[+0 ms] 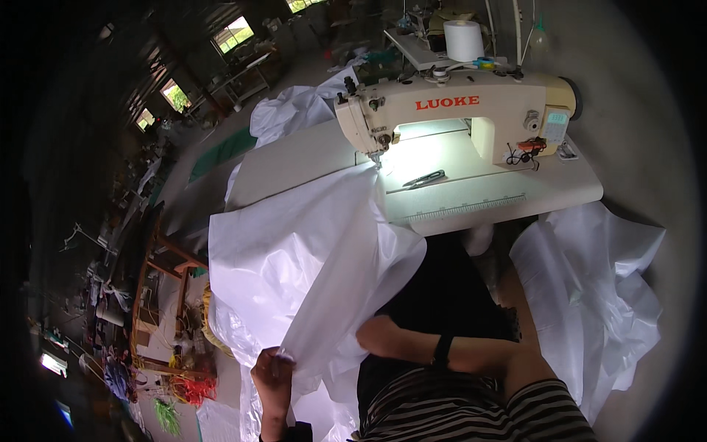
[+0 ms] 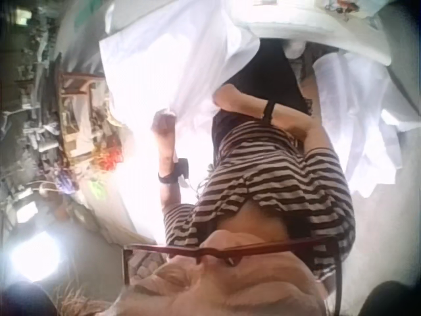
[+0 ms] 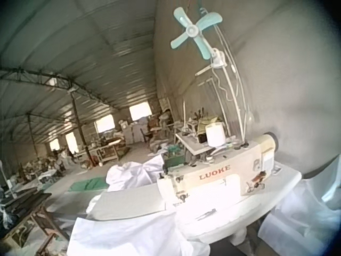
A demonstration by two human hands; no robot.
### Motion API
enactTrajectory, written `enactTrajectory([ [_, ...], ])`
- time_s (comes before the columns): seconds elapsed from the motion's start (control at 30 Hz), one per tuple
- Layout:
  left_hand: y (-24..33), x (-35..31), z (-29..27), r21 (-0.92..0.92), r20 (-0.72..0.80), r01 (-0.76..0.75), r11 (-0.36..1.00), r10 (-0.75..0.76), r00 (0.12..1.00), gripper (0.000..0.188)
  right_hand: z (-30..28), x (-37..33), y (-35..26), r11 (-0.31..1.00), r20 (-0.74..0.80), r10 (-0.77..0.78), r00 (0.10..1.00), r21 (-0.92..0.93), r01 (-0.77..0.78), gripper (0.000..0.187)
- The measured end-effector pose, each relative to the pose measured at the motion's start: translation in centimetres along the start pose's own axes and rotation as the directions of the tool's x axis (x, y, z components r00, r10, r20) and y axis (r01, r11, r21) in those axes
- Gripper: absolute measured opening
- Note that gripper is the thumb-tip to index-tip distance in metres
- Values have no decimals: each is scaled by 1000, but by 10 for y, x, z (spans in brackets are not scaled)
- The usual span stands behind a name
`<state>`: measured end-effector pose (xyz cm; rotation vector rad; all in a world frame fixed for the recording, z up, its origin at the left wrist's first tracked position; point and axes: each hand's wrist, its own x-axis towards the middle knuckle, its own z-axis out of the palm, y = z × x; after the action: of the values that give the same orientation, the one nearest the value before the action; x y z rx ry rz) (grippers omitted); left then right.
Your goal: Sewing together large sheets of white plastic material using an industrial sewing machine.
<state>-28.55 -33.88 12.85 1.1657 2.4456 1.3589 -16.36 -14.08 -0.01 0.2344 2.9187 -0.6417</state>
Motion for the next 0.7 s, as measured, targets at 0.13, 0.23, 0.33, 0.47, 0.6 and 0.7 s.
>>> enactTrajectory([
  [0.13, 5, -8, -9, 44, 140, -43, 998, 36, 990, 14, 64, -65, -79, 537, -106, -550, 829, 715, 448, 26],
  [0.23, 31, -14, 1, 59, 265, -216, 975, 193, 945, 17, 31, -79, -130, 406, -95, -540, 836, 841, 358, 26],
  [0.33, 42, -20, 11, 92, 389, -285, 954, 229, 892, 20, 18, -20, -206, 453, -44, -597, 801, 806, 382, 26],
  [0.47, 36, -28, 15, 50, 424, -291, 955, 243, 872, 20, 3, -29, -204, 502, 28, -660, 751, 760, 413, 27],
  [0.6, 49, -30, 18, -3, 466, -209, 978, 186, 865, 17, -25, -11, -214, 563, 108, -685, 720, 707, 429, 29],
  [0.7, 62, -32, 15, -236, 484, 0, 972, 117, 867, 15, -37, -10, -214, 624, 170, -690, 704, 633, 459, 31],
])
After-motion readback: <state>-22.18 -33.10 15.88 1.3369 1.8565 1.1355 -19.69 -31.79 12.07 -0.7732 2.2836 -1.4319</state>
